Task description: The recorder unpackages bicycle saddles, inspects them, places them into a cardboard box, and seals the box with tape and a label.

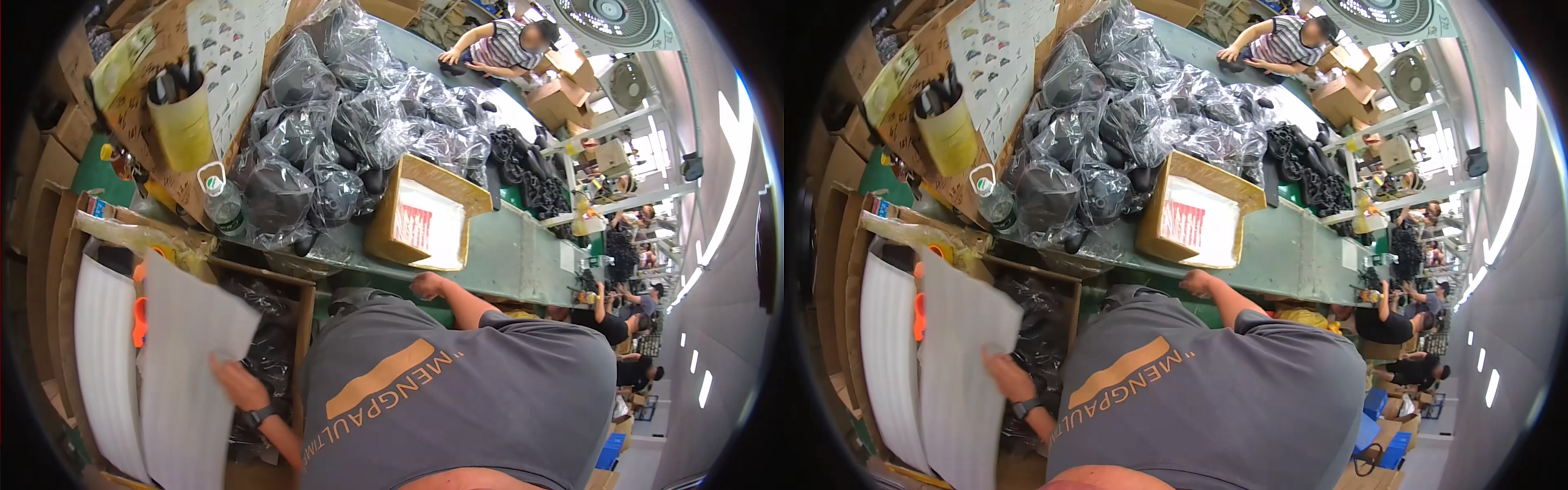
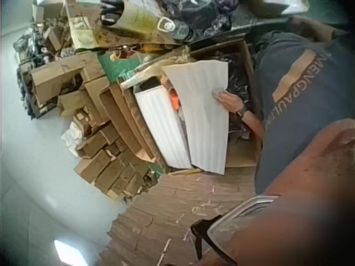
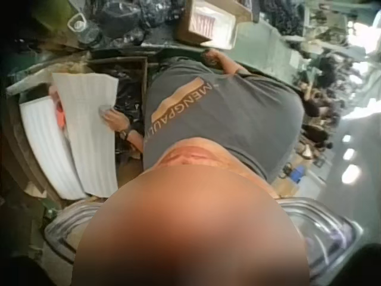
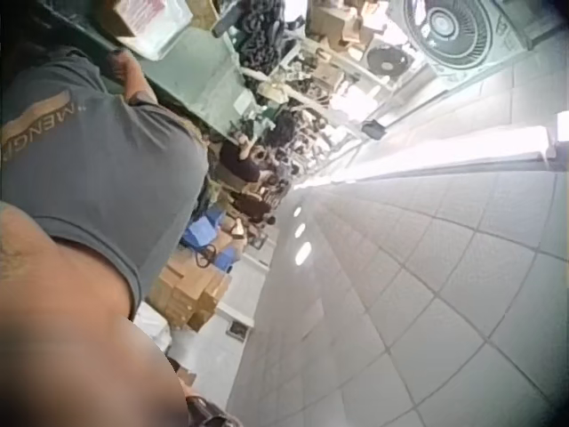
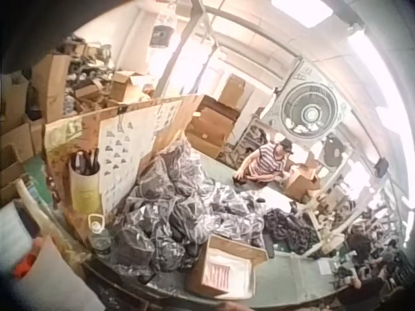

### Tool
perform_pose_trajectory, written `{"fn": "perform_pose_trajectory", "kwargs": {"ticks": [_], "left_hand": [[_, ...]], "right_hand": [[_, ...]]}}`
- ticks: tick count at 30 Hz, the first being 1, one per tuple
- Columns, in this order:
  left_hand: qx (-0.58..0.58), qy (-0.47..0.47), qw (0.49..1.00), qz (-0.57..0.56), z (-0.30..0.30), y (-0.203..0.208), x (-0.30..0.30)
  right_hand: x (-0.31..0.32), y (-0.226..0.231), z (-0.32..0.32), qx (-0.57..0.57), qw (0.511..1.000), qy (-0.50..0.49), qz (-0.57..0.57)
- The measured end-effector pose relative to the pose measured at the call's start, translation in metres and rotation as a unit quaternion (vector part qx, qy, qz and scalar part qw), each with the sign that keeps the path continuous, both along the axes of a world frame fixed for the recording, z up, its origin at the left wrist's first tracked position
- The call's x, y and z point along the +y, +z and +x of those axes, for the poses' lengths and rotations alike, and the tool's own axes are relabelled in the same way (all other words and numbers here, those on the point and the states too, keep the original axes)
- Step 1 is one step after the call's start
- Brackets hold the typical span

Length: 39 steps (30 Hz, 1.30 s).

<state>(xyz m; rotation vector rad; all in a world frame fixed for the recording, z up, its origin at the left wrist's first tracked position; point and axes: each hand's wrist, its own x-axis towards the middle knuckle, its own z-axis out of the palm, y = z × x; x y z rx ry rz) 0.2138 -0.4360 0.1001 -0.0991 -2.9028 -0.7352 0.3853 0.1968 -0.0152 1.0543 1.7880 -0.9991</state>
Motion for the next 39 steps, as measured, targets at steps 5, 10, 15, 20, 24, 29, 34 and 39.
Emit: {"fn": "perform_pose_trajectory", "kwargs": {"ticks": [5,10,15,20,24,29,34,39], "left_hand": [[-0.247,0.017,0.969,-0.003,0.031,-0.086,0.065],[-0.366,-0.026,0.926,-0.091,0.066,-0.186,0.034],[-0.427,-0.073,0.899,-0.060,0.076,-0.176,0.018],[-0.419,-0.032,0.907,-0.029,0.011,-0.134,0.082],[-0.278,0.088,0.940,0.174,-0.009,-0.119,0.155],[-0.246,0.024,0.963,0.109,-0.022,-0.097,0.253],[-0.253,0.100,0.962,-0.026,-0.025,-0.084,0.260],[-0.245,0.148,0.958,-0.018,-0.035,-0.087,0.243]], "right_hand": [[0.035,0.005,-0.080,-0.257,0.954,0.048,-0.144],[0.048,-0.029,-0.073,-0.193,0.939,0.207,-0.197],[0.031,0.038,-0.075,0.015,0.904,0.408,-0.129],[0.063,0.057,-0.061,0.170,0.915,0.340,-0.139],[0.109,0.170,-0.086,0.299,0.920,0.222,-0.119],[0.180,0.158,-0.120,0.557,0.753,-0.063,0.346],[0.260,0.103,-0.144,0.457,0.730,-0.058,0.506],[0.296,0.081,-0.179,0.446,0.791,-0.060,0.415]]}}
